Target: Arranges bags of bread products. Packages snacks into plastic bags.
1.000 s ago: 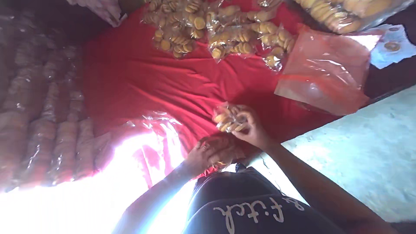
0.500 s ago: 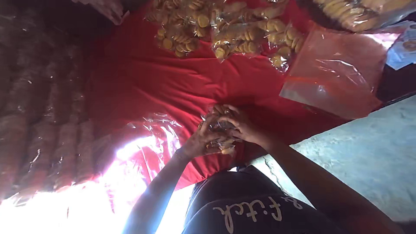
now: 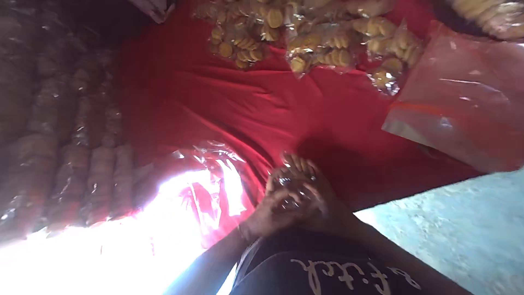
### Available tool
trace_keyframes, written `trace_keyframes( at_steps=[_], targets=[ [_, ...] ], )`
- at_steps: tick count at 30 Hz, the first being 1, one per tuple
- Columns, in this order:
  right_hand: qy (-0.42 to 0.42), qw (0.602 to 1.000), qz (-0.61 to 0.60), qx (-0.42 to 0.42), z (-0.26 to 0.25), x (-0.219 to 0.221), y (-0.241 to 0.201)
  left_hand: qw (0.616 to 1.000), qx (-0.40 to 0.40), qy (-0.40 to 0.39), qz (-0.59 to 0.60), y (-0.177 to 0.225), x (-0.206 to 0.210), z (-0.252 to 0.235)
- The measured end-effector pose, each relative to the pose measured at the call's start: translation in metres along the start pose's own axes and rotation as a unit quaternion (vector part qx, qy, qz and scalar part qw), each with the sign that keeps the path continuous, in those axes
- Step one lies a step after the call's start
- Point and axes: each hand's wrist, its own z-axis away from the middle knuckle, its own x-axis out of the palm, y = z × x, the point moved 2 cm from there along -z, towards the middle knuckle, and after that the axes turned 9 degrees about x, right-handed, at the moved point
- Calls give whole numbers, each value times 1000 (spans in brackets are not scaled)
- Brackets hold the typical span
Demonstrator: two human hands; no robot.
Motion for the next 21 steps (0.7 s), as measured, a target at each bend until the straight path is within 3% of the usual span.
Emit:
trace_keyframes(
  at_steps=[4, 5, 7, 8, 10, 12, 15, 18, 21],
  targets=[
    [-63, 987, -83, 124, -3, 10, -41, 997, -64, 29, -25, 39, 12, 15],
    [-75, 979, -148, 117, 1, 8, -41, 994, -93, 48, -37, 43, 16, 17],
    [-151, 938, -292, 105, 27, -2, -21, 985, -145, 85, -43, 55, 24, 19],
    [-181, 911, -336, 157, 36, -9, -21, 982, -161, 85, -40, 62, 27, 21],
    [-239, 855, -416, 198, 45, -7, -6, 980, -190, 52, -40, 78, 22, 25],
    [-294, 818, -453, 201, 44, 5, 9, 964, -236, 25, -119, 92, 2, 23],
    [-415, 781, -435, 168, 33, 22, 18, 869, -365, 26, -334, 88, -40, 8],
    [-482, 706, -507, 112, 31, 25, 18, 785, -442, -17, -434, 51, -72, -7],
    [-485, 655, -580, 15, 26, 24, 17, 749, -444, 18, -491, 20, -80, -6]
  ],
)
